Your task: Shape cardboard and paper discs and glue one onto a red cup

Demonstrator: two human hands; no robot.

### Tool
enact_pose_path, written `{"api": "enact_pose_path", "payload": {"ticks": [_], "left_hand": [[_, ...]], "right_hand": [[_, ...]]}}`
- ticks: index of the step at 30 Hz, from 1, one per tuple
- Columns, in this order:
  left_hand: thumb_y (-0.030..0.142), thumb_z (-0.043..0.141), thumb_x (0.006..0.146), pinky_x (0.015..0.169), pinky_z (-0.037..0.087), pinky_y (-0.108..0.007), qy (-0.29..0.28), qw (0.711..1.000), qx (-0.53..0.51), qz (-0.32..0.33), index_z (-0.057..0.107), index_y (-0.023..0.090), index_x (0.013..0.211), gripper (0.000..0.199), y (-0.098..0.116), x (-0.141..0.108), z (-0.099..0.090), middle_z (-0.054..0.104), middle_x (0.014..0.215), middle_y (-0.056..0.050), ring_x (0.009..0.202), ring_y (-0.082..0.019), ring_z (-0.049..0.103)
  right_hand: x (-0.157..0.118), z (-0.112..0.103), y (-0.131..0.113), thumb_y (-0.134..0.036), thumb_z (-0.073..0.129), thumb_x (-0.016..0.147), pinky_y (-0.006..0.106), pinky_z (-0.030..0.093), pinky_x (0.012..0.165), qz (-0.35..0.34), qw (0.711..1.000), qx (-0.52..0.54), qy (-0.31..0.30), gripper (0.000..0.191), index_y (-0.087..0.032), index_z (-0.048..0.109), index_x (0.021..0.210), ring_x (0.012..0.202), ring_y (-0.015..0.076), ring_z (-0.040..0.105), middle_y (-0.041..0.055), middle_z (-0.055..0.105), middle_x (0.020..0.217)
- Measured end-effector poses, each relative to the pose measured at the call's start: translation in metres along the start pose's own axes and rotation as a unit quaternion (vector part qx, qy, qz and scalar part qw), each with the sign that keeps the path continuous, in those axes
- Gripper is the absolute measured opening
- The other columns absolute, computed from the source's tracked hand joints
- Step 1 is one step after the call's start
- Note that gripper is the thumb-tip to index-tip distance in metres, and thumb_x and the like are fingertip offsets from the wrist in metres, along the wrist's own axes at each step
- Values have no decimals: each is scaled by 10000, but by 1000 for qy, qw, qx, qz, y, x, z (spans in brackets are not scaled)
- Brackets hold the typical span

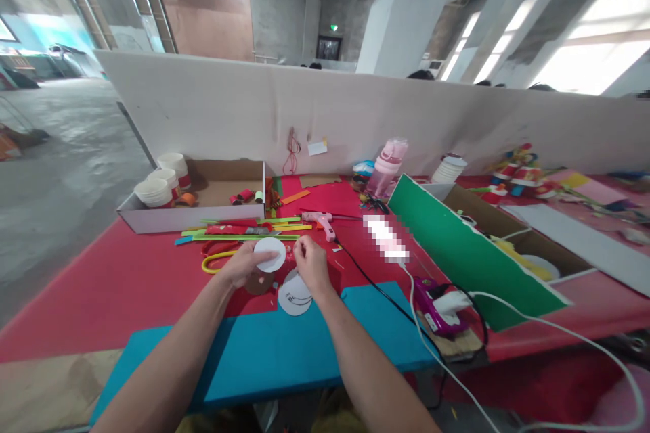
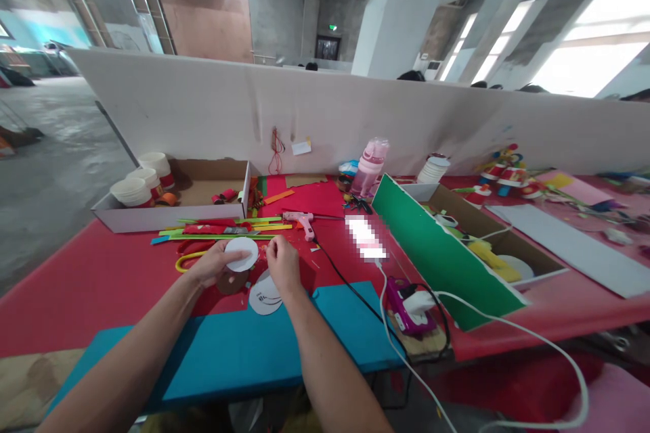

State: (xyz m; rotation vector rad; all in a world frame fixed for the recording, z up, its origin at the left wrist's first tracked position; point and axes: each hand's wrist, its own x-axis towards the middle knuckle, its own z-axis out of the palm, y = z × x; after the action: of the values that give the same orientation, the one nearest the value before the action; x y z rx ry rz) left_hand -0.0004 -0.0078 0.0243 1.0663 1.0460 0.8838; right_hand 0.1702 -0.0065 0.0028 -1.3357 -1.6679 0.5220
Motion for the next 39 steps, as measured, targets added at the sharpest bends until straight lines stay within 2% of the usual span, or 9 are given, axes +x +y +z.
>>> {"api": "enact_pose_path", "payload": {"ticks": [3,8,11,14,17,21,27,34,39], "left_hand": [[376,796,594,339,373,-180,4,1000,-1,8,653,76,906,456,-2,2,-1,643,629,-38,444,-100,519],[384,796,595,351,385,-179,14,1000,15,19,667,76,960,495,-5,5,-5,664,673,-60,483,-111,536],[386,792,599,359,392,-183,12,999,29,18,670,83,979,501,-4,5,-5,674,687,-62,485,-111,536],[419,777,611,362,394,-182,7,998,57,24,676,83,964,498,-4,5,-4,677,697,-65,481,-106,531],[439,765,618,364,395,-183,-11,992,115,48,692,77,883,454,-5,4,-4,670,678,-66,482,-107,526],[438,764,616,444,436,-206,-20,983,169,68,703,85,787,397,-8,6,-5,671,661,-57,527,-126,553],[433,758,647,601,479,-234,27,993,46,110,651,107,964,467,-12,13,-3,689,843,-71,676,-148,609],[359,788,632,487,439,-182,-18,994,-11,107,565,136,1071,541,-1,5,-2,659,769,-20,564,-99,567],[368,770,664,399,401,-165,-39,996,-34,75,567,129,1015,471,3,1,5,638,694,-16,461,-78,530]], "right_hand": [[3,-2,4,-147,399,801,226,434,573,6,995,100,-27,251,-188,639,861,599,133,575,27,640,743],[6,1,9,-163,479,734,250,475,641,30,989,143,-31,196,-175,665,675,712,169,623,43,679,752],[6,3,11,-280,544,783,261,484,624,48,984,164,-43,178,-175,686,758,692,181,631,51,694,752],[5,2,10,-347,472,868,258,483,601,43,978,196,-52,275,-177,685,908,625,162,623,50,693,749],[4,-1,4,-353,460,889,253,488,663,9,977,204,-59,299,-186,670,1021,714,157,626,58,698,859],[2,-2,-2,-362,575,820,249,474,707,-18,981,181,-69,231,-179,691,899,783,163,609,52,686,867],[3,5,3,-408,604,779,213,440,530,49,957,270,-98,243,-177,604,853,559,109,535,0,621,732],[2,3,2,-477,527,820,202,321,432,70,928,313,-188,298,-210,472,698,436,85,388,-68,405,540],[1,2,-2,-424,552,793,217,256,440,70,927,338,-146,367,-201,386,553,439,78,303,-68,329,486]]}}
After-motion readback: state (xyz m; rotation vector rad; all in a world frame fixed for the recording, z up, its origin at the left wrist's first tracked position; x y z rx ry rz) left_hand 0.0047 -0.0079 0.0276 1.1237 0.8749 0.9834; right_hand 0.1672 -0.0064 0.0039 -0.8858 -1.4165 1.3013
